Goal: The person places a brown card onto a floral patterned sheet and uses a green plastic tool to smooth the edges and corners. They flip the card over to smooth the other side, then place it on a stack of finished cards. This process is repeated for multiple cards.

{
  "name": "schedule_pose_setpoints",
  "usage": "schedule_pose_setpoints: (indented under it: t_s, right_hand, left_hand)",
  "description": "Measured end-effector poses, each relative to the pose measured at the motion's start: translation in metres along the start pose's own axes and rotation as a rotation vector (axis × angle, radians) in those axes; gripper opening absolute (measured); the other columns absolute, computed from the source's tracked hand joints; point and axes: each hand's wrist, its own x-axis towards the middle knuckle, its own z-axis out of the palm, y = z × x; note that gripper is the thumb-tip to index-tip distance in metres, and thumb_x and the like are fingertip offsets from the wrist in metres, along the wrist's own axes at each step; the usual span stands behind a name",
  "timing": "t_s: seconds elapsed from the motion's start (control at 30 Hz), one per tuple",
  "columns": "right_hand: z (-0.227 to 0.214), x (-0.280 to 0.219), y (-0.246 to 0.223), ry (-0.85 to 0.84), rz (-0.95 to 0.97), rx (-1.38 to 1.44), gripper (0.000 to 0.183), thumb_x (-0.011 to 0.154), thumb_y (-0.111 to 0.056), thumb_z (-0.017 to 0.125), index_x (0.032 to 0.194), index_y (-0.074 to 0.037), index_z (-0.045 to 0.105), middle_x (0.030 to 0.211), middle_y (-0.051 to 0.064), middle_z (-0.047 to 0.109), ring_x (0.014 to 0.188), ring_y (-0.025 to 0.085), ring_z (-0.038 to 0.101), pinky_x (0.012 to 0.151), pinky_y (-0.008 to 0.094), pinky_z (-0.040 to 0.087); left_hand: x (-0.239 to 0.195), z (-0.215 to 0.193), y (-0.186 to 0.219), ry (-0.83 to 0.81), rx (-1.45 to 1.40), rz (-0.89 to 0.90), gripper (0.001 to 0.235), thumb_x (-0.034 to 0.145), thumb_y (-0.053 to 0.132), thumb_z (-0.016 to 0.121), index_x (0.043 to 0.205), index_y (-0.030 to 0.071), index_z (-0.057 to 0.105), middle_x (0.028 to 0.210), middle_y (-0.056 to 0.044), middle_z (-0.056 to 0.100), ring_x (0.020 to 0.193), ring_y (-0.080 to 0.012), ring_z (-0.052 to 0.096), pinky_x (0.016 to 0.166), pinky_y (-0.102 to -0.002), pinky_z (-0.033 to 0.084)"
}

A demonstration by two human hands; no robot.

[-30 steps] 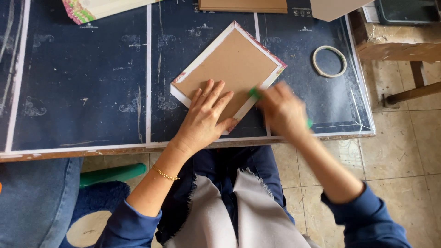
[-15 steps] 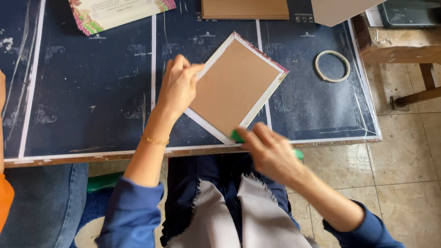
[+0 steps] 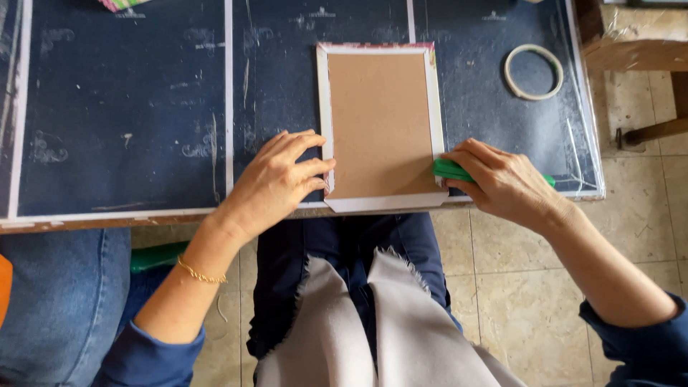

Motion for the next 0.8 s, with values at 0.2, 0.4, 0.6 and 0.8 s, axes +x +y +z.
schedule_pose_setpoints:
  t_s: [0.2,0.4,0.6,0.8]
  right_hand:
    - [0.001,-0.003,0.009,-0.12,-0.122,-0.067,0.039,0.096,-0.026,0.062,0.127,-0.005,0.056,0.111,0.006,0.058,0.072,0.024,0.066,0.039,0.038,0.054]
    - [-0.005,0.001,0.002,-0.152,-0.194,-0.265,0.032,0.095,-0.016,0.062,0.123,-0.001,0.058,0.106,0.006,0.058,0.079,0.017,0.064,0.034,0.031,0.054]
    - [0.003,-0.001,-0.008,-0.219,-0.274,-0.398,0.03,0.092,0.001,0.061,0.121,0.005,0.056,0.102,0.01,0.06,0.073,0.013,0.065,0.04,0.02,0.06]
    - [0.025,-0.023,-0.023,-0.09,-0.083,-0.229,0.025,0.079,-0.023,0.063,0.101,-0.01,0.06,0.097,-0.001,0.052,0.076,0.017,0.067,0.051,0.03,0.06]
  left_hand:
    - [0.002,-0.002,-0.002,-0.051,0.204,0.138,0.039,0.081,0.027,0.076,0.117,0.013,0.071,0.13,-0.016,0.06,0.122,-0.0272,0.059,0.11,-0.054,0.037]
    - [0.004,-0.005,0.0,-0.069,0.345,0.212,0.042,0.081,0.03,0.076,0.117,0.01,0.067,0.129,-0.015,0.059,0.122,-0.0295,0.06,0.109,-0.056,0.039]
    - [0.005,-0.008,0.008,-0.073,0.323,0.242,0.036,0.086,0.023,0.069,0.117,0.004,0.064,0.13,-0.023,0.057,0.122,-0.0335,0.058,0.111,-0.049,0.041]
    - [-0.007,0.007,0.022,-0.054,0.043,0.101,0.037,0.086,0.021,0.066,0.116,0.0,0.067,0.129,-0.03,0.06,0.127,-0.0422,0.055,0.115,-0.052,0.033]
